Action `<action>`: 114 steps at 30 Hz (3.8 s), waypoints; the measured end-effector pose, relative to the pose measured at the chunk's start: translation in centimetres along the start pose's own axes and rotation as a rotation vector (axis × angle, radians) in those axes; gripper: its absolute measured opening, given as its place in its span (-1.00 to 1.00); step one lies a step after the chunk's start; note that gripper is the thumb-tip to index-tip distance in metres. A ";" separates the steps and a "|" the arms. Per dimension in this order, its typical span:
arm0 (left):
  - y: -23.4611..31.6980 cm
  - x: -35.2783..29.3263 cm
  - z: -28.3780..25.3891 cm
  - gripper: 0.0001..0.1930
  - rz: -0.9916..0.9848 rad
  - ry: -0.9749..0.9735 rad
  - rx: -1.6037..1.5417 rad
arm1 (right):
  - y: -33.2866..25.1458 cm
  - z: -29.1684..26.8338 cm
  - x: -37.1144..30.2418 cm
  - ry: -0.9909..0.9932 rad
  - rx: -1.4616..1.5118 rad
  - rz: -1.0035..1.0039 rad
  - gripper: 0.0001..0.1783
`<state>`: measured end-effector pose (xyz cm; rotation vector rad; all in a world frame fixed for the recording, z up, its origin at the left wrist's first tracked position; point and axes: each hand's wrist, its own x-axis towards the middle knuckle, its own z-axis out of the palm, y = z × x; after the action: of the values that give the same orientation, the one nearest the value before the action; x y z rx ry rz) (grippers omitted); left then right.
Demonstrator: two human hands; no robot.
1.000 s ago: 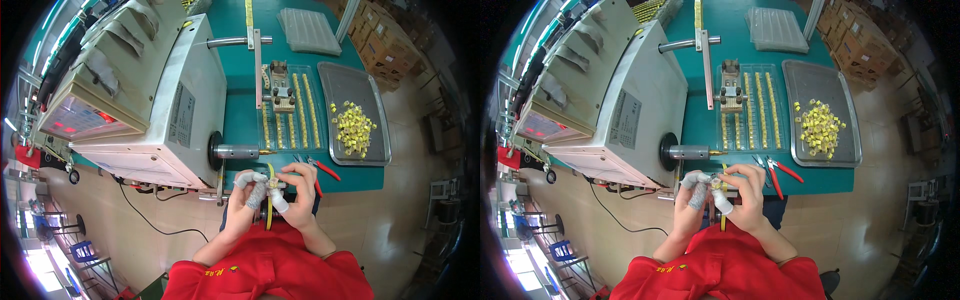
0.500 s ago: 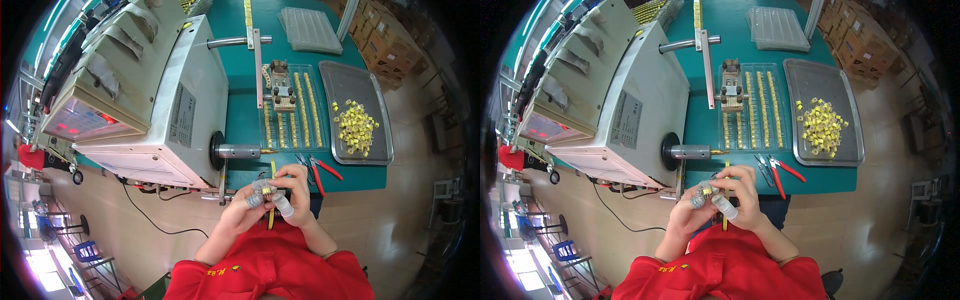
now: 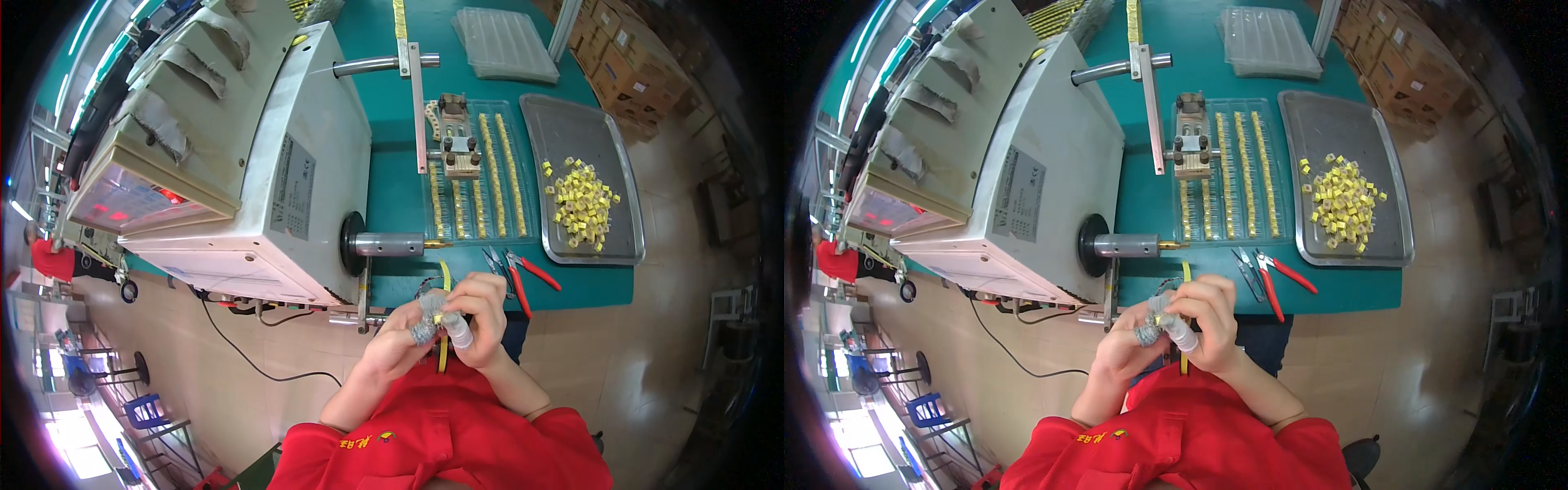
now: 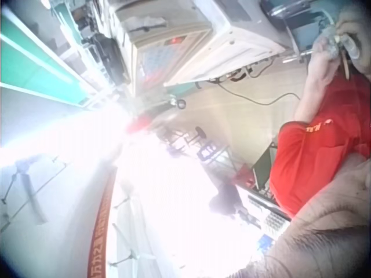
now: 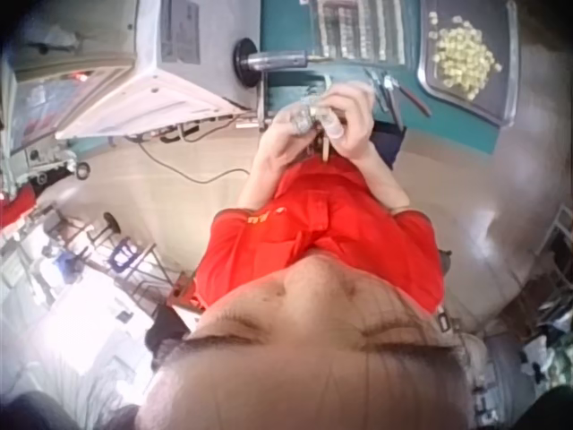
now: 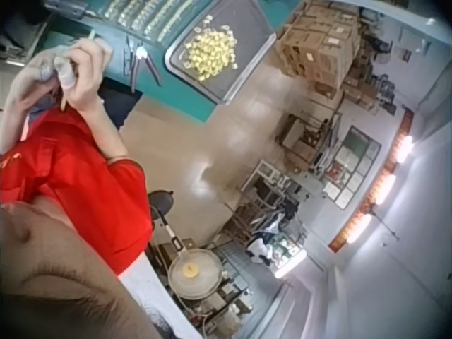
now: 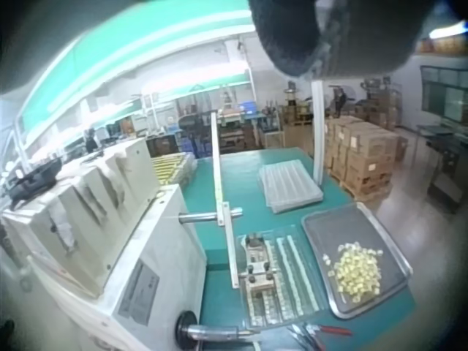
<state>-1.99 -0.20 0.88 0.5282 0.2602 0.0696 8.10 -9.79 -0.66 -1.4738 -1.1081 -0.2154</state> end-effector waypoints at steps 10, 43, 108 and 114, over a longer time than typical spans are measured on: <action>-0.2 -0.3 -1.1 -0.68 0.042 -0.031 0.064 | 0.0 0.3 -1.2 -0.080 0.291 0.251 -0.88; -0.3 0.5 -0.5 -0.64 0.078 -0.067 0.145 | 0.5 0.3 -1.7 -0.017 0.139 0.108 -0.78; -0.8 0.5 0.8 -0.66 0.149 0.083 -0.129 | 0.1 -1.1 0.2 0.074 -0.322 -0.233 -0.72; -1.8 0.6 0.9 -0.68 0.329 0.151 0.018 | -1.4 -1.3 1.1 -0.012 -0.113 0.071 -0.77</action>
<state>-1.13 -2.13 0.53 0.5806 0.3199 0.4287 8.28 -10.62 1.33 -1.6146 -1.0656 -0.2228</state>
